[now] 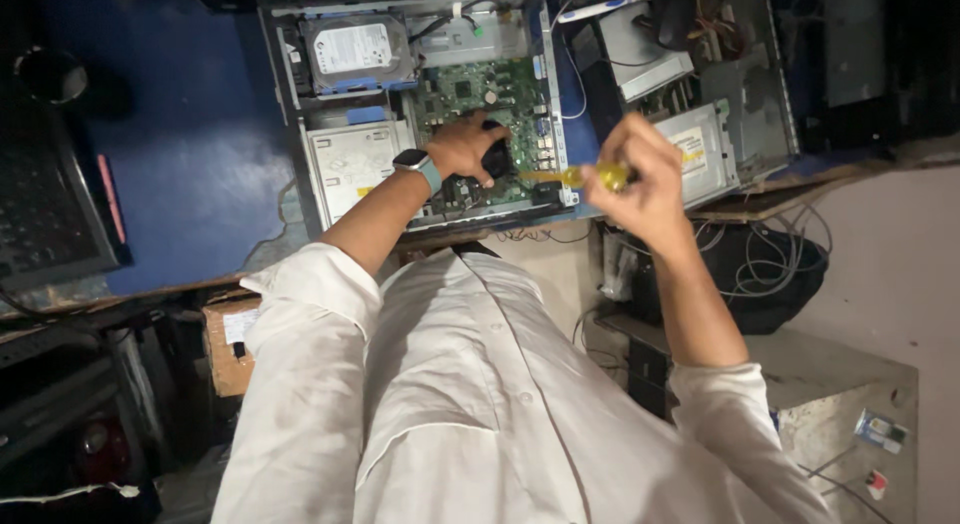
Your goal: The person works on an open desktop computer case on the bench. They use a yellow-handled screwdriver to loosen screws around the CPU fan and heatsink assembly, steady the fan with one hand while turning the screwdriver with the other, and later handle the heatsink and a second screwdriver while continuing to work inside the case.
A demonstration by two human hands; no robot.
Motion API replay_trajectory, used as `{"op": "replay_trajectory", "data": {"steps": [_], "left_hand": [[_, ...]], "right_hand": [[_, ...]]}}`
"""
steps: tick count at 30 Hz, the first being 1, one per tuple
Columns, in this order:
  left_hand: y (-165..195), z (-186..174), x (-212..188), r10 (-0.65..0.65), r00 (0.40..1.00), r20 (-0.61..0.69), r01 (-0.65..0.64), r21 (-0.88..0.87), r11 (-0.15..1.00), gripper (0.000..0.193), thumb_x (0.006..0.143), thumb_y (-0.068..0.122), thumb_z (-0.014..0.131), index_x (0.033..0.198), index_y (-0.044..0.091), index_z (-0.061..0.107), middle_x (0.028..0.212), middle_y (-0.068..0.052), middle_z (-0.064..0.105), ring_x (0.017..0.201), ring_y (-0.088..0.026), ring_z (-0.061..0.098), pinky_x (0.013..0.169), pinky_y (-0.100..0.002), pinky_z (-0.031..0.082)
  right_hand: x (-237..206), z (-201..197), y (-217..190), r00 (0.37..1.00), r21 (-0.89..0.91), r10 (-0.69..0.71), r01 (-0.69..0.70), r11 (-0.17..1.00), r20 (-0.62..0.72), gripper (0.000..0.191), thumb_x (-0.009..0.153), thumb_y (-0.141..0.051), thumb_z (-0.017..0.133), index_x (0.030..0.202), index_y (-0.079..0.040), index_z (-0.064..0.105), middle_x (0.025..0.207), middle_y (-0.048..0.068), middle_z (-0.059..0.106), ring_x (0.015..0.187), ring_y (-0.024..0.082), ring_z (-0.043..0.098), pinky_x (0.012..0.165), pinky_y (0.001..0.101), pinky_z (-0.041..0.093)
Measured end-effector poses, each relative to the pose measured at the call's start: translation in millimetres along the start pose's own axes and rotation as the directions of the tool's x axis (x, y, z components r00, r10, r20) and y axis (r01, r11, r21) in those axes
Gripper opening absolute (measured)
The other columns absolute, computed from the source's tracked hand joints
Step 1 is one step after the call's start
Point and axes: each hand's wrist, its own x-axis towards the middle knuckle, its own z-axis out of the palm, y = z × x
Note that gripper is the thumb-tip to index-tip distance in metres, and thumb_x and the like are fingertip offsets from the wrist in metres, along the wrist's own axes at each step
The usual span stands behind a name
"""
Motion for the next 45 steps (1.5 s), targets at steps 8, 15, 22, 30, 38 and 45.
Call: {"op": "replay_trajectory", "data": {"steps": [8,15,22,30,38,45], "left_hand": [[-4.4,3.6,-2.9,0.033,0.999,-0.039,-0.034,-0.012,0.999,0.096,0.060,0.045,0.094,0.144,0.033,0.050,0.145,-0.020,0.043,0.122,-0.045,0.057,0.098,-0.052,0.049],[-4.0,4.9,-2.2,0.038,0.995,-0.091,-0.037,0.020,0.999,0.095,0.058,0.046,0.096,0.141,0.033,0.052,0.136,-0.018,0.047,0.120,-0.044,0.057,0.096,-0.052,0.049],[-2.2,0.5,-2.2,-0.002,1.000,-0.023,0.001,-0.005,1.000,0.095,0.060,0.044,0.095,0.144,0.034,0.051,0.138,-0.017,0.048,0.120,-0.042,0.058,0.096,-0.051,0.050],[-1.8,-2.0,-3.8,-0.004,1.000,-0.009,0.004,-0.016,1.000,0.096,0.061,0.042,0.096,0.145,0.033,0.049,0.141,-0.017,0.046,0.126,-0.042,0.055,0.100,-0.050,0.048],[-1.7,-2.7,-2.6,-0.025,1.000,0.008,0.025,-0.021,0.999,0.096,0.060,0.043,0.095,0.144,0.036,0.048,0.144,-0.016,0.043,0.125,-0.043,0.055,0.100,-0.051,0.048],[-3.2,1.5,-3.8,-0.013,0.999,-0.036,0.012,-0.026,1.000,0.093,0.060,0.043,0.096,0.142,0.035,0.051,0.141,-0.015,0.046,0.127,-0.041,0.054,0.101,-0.050,0.047]], "right_hand": [[5.0,44.4,32.5,0.914,0.634,0.283,-0.038,0.772,-0.290,0.017,0.099,-0.014,0.060,0.102,-0.005,0.045,0.074,0.009,0.064,0.049,0.014,0.052,0.041,0.0280,0.040],[2.3,57.3,50.8,0.929,0.753,0.254,0.039,0.657,-0.270,0.045,0.110,-0.047,0.048,0.109,-0.002,0.057,0.075,0.002,0.048,0.058,0.012,0.041,0.054,0.0268,0.035],[11.5,53.8,15.3,0.966,0.491,0.179,-0.067,0.868,-0.185,0.035,0.111,-0.033,0.057,0.114,0.002,0.056,0.115,0.009,0.055,0.099,0.018,0.058,0.092,0.0300,0.050],[-5.2,47.7,17.9,0.935,0.289,0.148,-0.052,0.956,-0.322,0.032,0.099,0.002,0.072,0.095,-0.003,0.041,0.095,0.008,0.049,0.081,0.014,0.052,0.075,0.0271,0.049],[-4.5,65.8,57.1,0.872,0.660,0.309,0.020,0.751,-0.378,0.024,0.109,-0.024,0.053,0.101,-0.003,0.047,0.066,0.001,0.044,0.050,0.007,0.040,0.045,0.0233,0.036],[-2.6,67.4,38.2,0.899,0.626,0.210,0.087,0.775,-0.385,0.036,0.109,-0.036,0.045,0.105,-0.001,0.055,0.097,0.009,0.051,0.078,0.017,0.049,0.071,0.0299,0.046]]}}
